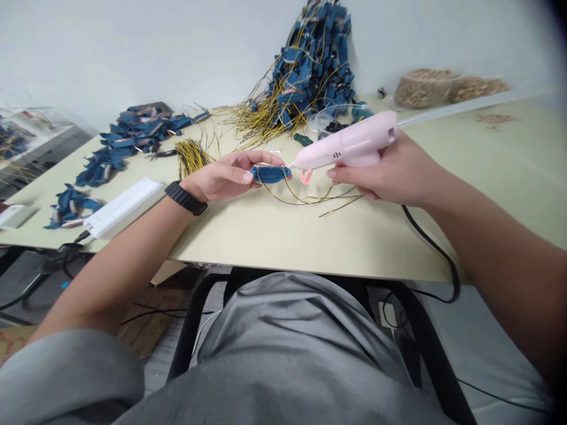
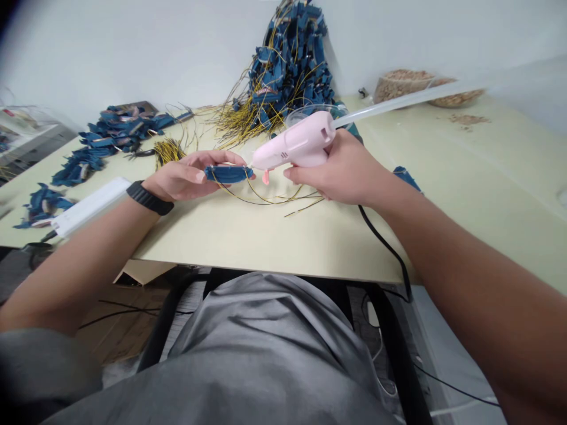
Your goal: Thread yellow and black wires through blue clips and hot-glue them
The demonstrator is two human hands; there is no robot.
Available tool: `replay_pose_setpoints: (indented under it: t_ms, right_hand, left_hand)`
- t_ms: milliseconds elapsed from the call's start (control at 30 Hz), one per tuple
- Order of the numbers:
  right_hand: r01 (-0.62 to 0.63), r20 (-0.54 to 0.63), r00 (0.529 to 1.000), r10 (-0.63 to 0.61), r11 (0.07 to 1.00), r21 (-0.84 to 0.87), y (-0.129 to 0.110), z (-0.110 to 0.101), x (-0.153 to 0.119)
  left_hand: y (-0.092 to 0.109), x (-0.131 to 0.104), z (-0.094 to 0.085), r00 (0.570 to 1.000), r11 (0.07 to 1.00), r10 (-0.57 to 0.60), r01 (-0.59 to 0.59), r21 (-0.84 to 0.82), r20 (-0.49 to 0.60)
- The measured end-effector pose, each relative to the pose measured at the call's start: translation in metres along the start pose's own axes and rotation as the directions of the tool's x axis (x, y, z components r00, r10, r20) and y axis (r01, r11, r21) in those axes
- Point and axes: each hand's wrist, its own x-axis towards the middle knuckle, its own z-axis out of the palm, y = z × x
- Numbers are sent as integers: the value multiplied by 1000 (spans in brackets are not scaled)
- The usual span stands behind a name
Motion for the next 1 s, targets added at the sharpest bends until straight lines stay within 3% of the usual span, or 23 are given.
replay_pose_setpoints:
  t_ms: [233,400,800,1000]
  right_hand:
    - [9,35,999,-12,997,72,2,-3,0]
    - [39,58,997,-45,995,94,4,-6,-1]
    - [30,66,997,-39,991,133,-10,-3,-8]
    - [-6,74,997,-3,992,128,-18,2,-10]
  left_hand:
    - [2,-2,5,999,1000,17,-17,-3,-42]
    - [-2,-1,2,999,999,31,-31,-12,-14]
    - [-4,1,6,999,998,52,-51,-27,5]
    - [-3,2,10,998,999,26,-28,-41,-56]
